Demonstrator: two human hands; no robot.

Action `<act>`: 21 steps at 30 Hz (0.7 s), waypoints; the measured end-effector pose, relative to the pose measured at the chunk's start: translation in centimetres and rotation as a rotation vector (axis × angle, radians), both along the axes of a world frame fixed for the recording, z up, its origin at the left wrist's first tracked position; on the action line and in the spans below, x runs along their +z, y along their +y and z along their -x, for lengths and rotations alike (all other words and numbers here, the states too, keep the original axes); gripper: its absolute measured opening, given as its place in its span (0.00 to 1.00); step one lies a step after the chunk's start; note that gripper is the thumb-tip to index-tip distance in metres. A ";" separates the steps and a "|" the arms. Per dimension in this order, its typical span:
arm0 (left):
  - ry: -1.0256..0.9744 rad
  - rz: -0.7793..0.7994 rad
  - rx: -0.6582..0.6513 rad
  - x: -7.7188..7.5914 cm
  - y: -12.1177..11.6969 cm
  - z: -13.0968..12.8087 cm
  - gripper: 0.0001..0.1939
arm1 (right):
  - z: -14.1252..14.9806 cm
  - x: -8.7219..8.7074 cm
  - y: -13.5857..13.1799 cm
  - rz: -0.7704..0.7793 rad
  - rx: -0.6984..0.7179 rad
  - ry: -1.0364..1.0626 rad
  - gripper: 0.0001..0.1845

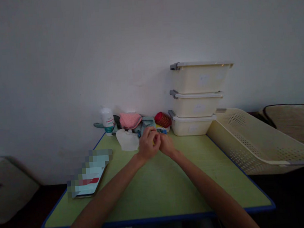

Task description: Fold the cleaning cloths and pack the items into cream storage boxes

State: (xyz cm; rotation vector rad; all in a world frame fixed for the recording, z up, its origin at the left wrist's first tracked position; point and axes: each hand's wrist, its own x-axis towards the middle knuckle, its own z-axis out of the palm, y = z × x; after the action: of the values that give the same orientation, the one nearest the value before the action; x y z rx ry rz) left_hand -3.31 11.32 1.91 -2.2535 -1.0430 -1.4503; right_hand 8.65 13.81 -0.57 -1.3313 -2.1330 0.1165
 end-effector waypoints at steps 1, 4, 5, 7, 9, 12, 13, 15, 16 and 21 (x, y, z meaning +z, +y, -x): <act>-0.041 0.018 0.044 -0.7 0.7 0.3 0.08 | -0.3 0.1 0.4 0.007 -0.023 0.042 0.15; -0.090 0.099 0.143 -3.0 2.3 1.3 0.19 | -0.6 -0.3 1.9 0.006 -0.108 0.219 0.16; -0.084 0.135 0.163 -3.7 2.7 1.5 0.22 | -0.7 -0.6 2.5 0.007 -0.135 0.277 0.16; -0.063 0.211 0.204 -4.7 3.3 1.9 0.29 | -0.7 -1.6 3.7 0.017 -0.186 0.390 0.16; -0.035 0.284 0.238 -5.3 3.7 2.0 0.34 | -0.7 -2.6 4.9 0.039 -0.227 0.491 0.17; 0.042 0.374 0.245 -5.8 4.1 2.0 0.37 | -0.7 -4.0 6.1 0.086 -0.253 0.598 0.17; 0.070 0.397 0.238 -5.8 4.1 2.0 0.37 | -0.7 -4.3 6.3 0.102 -0.250 0.621 0.17; 0.114 0.434 0.226 -5.9 4.2 2.0 0.36 | -0.7 -4.9 6.3 0.134 -0.228 0.651 0.17; 0.130 0.447 0.221 -6.0 4.2 1.9 0.36 | -0.7 -5.2 6.3 0.149 -0.211 0.660 0.17; 0.200 0.488 0.184 -6.1 4.0 2.0 0.35 | -0.7 -5.7 5.9 0.208 -0.126 0.661 0.16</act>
State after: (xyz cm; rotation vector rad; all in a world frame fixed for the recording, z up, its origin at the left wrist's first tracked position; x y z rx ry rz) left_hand -5.26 15.34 -4.20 -2.4649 -1.6232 -0.9459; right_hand 9.40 19.67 -6.30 -1.3033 -1.5034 0.6466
